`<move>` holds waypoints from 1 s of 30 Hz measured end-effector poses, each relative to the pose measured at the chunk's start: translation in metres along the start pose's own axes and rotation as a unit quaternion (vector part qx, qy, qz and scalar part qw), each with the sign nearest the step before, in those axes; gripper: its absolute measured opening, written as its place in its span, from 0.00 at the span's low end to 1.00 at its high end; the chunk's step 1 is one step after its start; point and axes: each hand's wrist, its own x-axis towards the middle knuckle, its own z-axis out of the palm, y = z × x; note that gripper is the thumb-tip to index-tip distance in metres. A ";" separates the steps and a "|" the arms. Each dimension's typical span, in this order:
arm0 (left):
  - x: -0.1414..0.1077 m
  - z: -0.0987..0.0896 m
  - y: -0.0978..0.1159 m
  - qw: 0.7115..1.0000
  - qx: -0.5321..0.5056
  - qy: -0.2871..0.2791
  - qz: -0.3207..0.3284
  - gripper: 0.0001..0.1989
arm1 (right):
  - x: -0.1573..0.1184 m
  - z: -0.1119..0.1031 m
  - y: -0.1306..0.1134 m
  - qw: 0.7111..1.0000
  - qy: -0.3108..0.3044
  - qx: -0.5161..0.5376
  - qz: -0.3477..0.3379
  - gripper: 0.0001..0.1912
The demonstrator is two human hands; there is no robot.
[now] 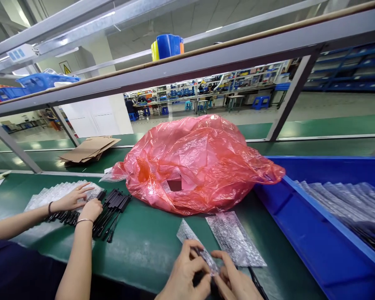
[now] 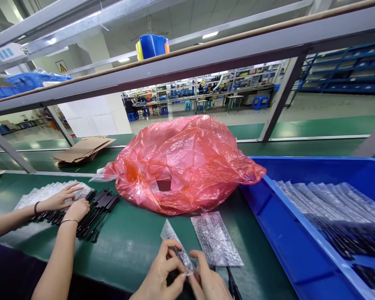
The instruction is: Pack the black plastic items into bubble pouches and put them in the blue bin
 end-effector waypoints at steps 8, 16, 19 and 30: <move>0.057 0.011 -0.001 0.993 -0.082 -0.088 -0.007 0.02 | -0.003 -0.032 0.021 0.997 0.055 0.029 0.035 0.21; 0.085 0.025 -0.039 0.983 -0.105 0.034 -0.147 0.10 | 0.040 -0.101 0.049 0.984 0.156 0.017 0.081 0.25; 0.095 0.024 -0.033 0.986 -0.079 -0.007 -0.144 0.09 | 0.046 -0.091 0.043 0.993 0.086 0.057 0.052 0.24; 0.107 0.006 -0.007 0.979 -0.011 -0.198 -0.041 0.14 | -0.011 -0.041 0.037 0.901 0.193 -0.351 -0.166 0.16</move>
